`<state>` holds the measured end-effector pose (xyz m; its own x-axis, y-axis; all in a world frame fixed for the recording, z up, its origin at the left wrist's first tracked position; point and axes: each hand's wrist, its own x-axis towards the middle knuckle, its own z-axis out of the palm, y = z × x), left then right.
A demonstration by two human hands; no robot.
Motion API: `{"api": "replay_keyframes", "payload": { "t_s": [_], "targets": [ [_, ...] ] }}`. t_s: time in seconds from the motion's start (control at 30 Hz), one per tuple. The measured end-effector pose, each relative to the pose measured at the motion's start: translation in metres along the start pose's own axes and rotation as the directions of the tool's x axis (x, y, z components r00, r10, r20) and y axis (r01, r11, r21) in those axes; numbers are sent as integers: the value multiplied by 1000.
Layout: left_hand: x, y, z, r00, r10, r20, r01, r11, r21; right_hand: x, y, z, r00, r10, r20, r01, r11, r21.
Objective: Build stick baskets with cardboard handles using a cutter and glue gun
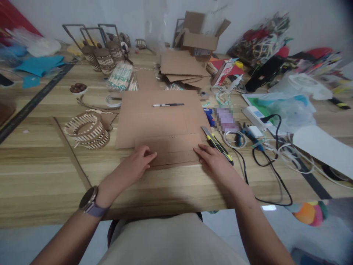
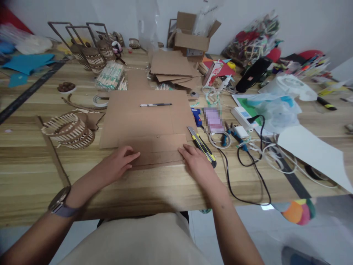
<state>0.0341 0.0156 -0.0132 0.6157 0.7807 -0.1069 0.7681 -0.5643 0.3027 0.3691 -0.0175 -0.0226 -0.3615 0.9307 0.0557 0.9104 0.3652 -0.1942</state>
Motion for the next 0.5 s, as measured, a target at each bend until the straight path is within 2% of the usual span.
{"api": "replay_keyframes", "payload": {
  "t_s": [0.1, 0.2, 0.4, 0.5],
  "targets": [
    [13, 1, 0, 995, 78, 55, -75, 995, -61, 0, 0, -1, 1000, 10, 1, -10, 1000, 11],
    [29, 10, -8, 979, 168, 116, -162, 985, -55, 0, 0, -1, 1000, 9, -3, -9, 1000, 26],
    [68, 35, -27, 918, 257, 303, -279, 960, 30, 1, -1, 0, 999, 29, 13, -30, 999, 27],
    [83, 45, -31, 888, 295, 354, -339, 938, 69, 2, -1, -2, 998, 37, 42, -39, 999, 39]
  ]
}}
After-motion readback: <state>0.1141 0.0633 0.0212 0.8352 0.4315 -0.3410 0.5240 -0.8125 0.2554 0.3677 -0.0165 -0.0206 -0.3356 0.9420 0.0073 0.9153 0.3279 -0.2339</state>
